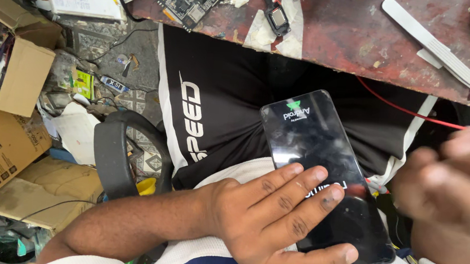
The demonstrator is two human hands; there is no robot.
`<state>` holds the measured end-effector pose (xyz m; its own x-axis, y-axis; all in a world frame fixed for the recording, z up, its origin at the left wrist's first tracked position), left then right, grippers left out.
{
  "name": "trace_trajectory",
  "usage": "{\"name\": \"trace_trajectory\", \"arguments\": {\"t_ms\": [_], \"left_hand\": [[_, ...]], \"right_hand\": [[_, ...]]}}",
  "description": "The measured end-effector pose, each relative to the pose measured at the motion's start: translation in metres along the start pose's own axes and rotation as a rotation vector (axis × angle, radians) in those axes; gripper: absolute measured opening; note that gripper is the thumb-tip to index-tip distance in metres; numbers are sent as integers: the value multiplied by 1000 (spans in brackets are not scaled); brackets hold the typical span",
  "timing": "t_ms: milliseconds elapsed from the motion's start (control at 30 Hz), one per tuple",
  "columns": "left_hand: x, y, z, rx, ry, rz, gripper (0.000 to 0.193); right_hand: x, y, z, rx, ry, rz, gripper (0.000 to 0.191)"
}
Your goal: The person disassembles a smartphone, lifting out the motherboard with a metal pry tool and working on the board and battery contacts while holding the phone on their lap. They then reassemble the phone, press the back cover into place, and finish by using another smartphone.
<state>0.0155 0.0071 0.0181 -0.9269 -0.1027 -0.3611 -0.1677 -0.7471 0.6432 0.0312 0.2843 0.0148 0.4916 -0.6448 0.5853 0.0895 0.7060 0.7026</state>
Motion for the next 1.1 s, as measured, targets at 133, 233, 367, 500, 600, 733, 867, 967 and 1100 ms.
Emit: {"name": "trace_trajectory", "arguments": {"t_ms": [133,233,367,500,600,733,867,967,1100], "left_hand": [[-2,2,1,-1,24,-47,26],[-3,2,0,-6,-8,-35,26],[-1,1,-1,0,-80,29,27],[0,1,-1,3,-71,22,29],[-2,0,0,-11,-50,6,30],[-4,-1,-2,-9,-69,5,29],[-8,-3,-5,-21,-63,-8,30],[-9,-3,-5,-29,-87,-8,29],[-8,-5,-3,-58,-107,7,27]], "right_hand": [[1,-5,7,97,202,41,21],[8,-3,10,152,269,57,22],[23,5,7,226,362,20,26],[25,-1,1,155,453,66,20],[24,-3,-2,138,458,68,17],[23,-5,-3,149,434,67,14],[18,-9,1,154,367,98,24],[16,-10,4,115,322,82,30],[22,1,5,138,421,109,23]]}}
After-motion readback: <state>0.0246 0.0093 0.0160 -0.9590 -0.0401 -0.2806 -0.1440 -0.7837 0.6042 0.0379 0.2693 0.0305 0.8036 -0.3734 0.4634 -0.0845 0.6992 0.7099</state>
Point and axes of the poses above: each hand's wrist, its own z-axis towards the middle knuckle, its own y-axis out of the back of the hand, x = y × z, the point moved 1 cm from there along z, towards the middle knuckle, and after that the axes turned 6 degrees about -y, right-handed, at the moved point
